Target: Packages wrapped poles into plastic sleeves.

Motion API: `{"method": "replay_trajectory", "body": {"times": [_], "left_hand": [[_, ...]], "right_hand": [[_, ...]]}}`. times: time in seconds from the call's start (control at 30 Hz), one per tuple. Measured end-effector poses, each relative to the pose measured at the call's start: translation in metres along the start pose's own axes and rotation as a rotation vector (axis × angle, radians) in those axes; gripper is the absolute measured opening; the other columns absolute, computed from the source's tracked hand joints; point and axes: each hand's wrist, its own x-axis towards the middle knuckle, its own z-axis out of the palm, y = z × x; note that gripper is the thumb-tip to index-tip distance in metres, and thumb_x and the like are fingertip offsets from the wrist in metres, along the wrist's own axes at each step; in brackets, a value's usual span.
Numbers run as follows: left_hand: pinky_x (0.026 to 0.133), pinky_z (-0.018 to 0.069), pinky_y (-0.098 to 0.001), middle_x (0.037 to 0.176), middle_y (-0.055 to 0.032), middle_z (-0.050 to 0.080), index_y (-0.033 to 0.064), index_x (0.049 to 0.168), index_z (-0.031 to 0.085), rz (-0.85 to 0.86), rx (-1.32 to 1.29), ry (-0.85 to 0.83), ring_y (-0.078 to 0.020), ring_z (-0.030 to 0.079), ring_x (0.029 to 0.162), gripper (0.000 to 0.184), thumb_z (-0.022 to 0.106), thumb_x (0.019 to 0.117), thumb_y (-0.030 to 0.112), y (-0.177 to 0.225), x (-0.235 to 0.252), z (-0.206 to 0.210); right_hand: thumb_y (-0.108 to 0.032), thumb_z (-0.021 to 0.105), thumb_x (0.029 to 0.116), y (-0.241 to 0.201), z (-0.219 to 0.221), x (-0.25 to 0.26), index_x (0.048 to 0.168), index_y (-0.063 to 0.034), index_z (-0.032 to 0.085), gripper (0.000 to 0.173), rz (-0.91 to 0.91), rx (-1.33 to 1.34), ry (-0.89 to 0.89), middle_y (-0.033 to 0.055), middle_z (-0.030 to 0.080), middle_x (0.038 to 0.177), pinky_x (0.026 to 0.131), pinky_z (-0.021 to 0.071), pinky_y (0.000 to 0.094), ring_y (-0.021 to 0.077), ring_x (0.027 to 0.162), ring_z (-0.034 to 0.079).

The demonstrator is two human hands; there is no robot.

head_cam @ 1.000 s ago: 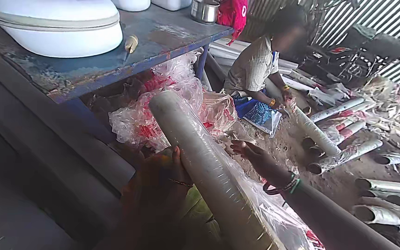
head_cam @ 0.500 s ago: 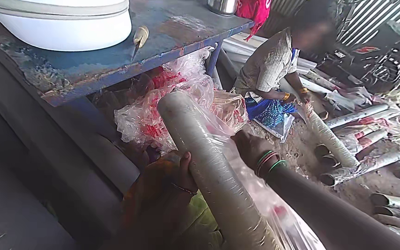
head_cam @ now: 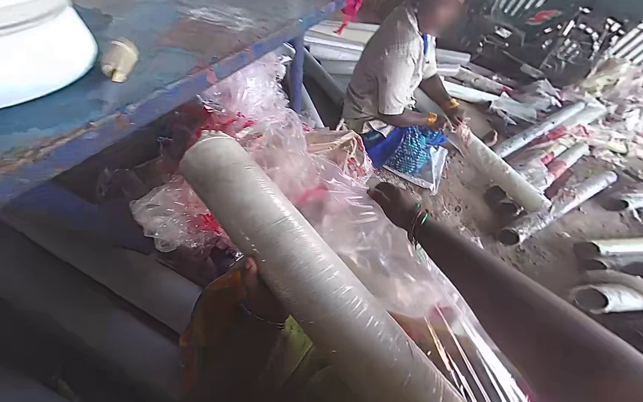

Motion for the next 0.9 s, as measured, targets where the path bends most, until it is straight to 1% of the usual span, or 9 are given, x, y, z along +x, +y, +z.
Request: {"method": "replay_trajectory", "body": {"times": [0.1,0.17,0.27,0.4,0.53,0.67,0.73,0.8,0.9], "left_hand": [[0.089,0.0581,-0.0260,0.098,0.0062,0.077,0.0226,0.101,0.075,0.090,0.005,-0.075,-0.0034,0.071,0.098,0.027,0.068,0.0917,0.046,-0.004,0.003,-0.008],[0.090,0.0578,-0.0242,0.098,0.0074,0.077,0.0226,0.100,0.076,0.147,0.039,-0.067,-0.0021,0.071,0.098,0.026,0.067,0.0930,0.046,-0.004,0.005,-0.012],[0.094,0.0572,-0.0320,0.105,0.0015,0.076,0.0191,0.107,0.074,0.102,0.059,-0.084,-0.0097,0.071,0.105,0.037,0.066,0.0919,0.052,0.006,0.000,-0.017],[0.100,0.0517,-0.0227,0.110,0.0117,0.074,0.0243,0.111,0.072,0.265,0.217,-0.106,0.0013,0.066,0.112,0.033,0.048,0.1045,0.047,0.012,-0.003,-0.023],[0.095,0.0560,-0.0290,0.101,0.0040,0.075,0.0144,0.107,0.064,0.214,0.108,-0.003,-0.0072,0.070,0.105,0.043,0.028,0.1105,0.038,0.008,-0.003,-0.002],[0.093,0.0576,-0.0364,0.102,-0.0019,0.074,0.0105,0.112,0.064,0.064,-0.074,0.033,-0.0139,0.070,0.105,0.055,0.033,0.1054,0.056,0.008,-0.003,0.007],[0.094,0.0563,-0.0324,0.106,0.0013,0.071,0.0095,0.121,0.053,0.029,0.042,0.055,-0.0097,0.068,0.107,0.060,0.018,0.1068,0.057,0.008,-0.009,0.024],[0.099,0.0542,-0.0342,0.117,-0.0006,0.068,0.0093,0.134,0.047,-0.052,0.104,0.064,-0.0110,0.065,0.114,0.067,0.023,0.1029,0.064,0.006,-0.015,0.027],[0.105,0.0500,-0.0375,0.138,-0.0061,0.054,0.0095,0.153,0.023,-0.176,0.363,0.146,-0.0133,0.056,0.126,0.072,-0.002,0.1047,0.058,0.003,-0.035,0.043]], "right_hand": [[-0.032,0.037,0.1123,0.008,-0.023,-0.003,0.123,0.0089,0.061,0.049,-0.063,0.237,0.004,0.0271,0.064,0.118,0.097,0.0439,0.0519,0.0325,0.109,0.060],[-0.039,0.026,0.1130,0.013,-0.041,-0.010,0.131,0.0047,0.059,0.058,-0.019,0.355,0.017,0.0174,0.066,0.112,0.085,0.0491,0.0346,0.0178,0.096,0.062],[-0.045,0.018,0.1123,0.039,-0.086,-0.033,0.144,0.0022,0.049,0.065,0.089,0.431,0.143,0.0224,0.063,0.133,0.100,0.0490,0.0410,0.0265,0.117,0.063],[-0.043,0.021,0.1126,0.073,-0.111,-0.107,0.142,-0.0001,0.053,0.061,0.186,0.330,0.331,0.0190,0.064,0.133,0.104,0.0462,0.0407,0.0243,0.123,0.062],[-0.045,0.027,0.1096,0.106,-0.075,-0.199,0.138,0.0035,0.057,0.064,0.095,0.157,0.210,0.0197,0.065,0.134,0.108,0.0460,0.0485,0.0293,0.124,0.062],[-0.036,0.038,0.1093,0.097,-0.021,-0.266,0.146,-0.0010,0.054,0.053,0.240,0.166,0.000,0.0195,0.053,0.149,0.116,0.0348,0.0541,0.0337,0.140,0.049],[-0.039,0.037,0.1094,0.085,-0.005,-0.275,0.154,-0.0029,0.044,0.058,0.274,0.105,-0.103,0.0219,0.041,0.159,0.119,0.0253,0.0611,0.0401,0.149,0.035],[-0.050,0.034,0.1079,0.081,0.010,-0.274,0.155,-0.0045,0.043,0.066,0.212,0.076,-0.085,0.0196,0.040,0.160,0.120,0.0232,0.0616,0.0390,0.151,0.032],[-0.049,0.035,0.1087,0.067,0.019,-0.257,0.157,-0.0057,0.040,0.065,0.184,0.155,-0.098,0.0199,0.037,0.162,0.121,0.0219,0.0623,0.0393,0.151,0.031]]}}
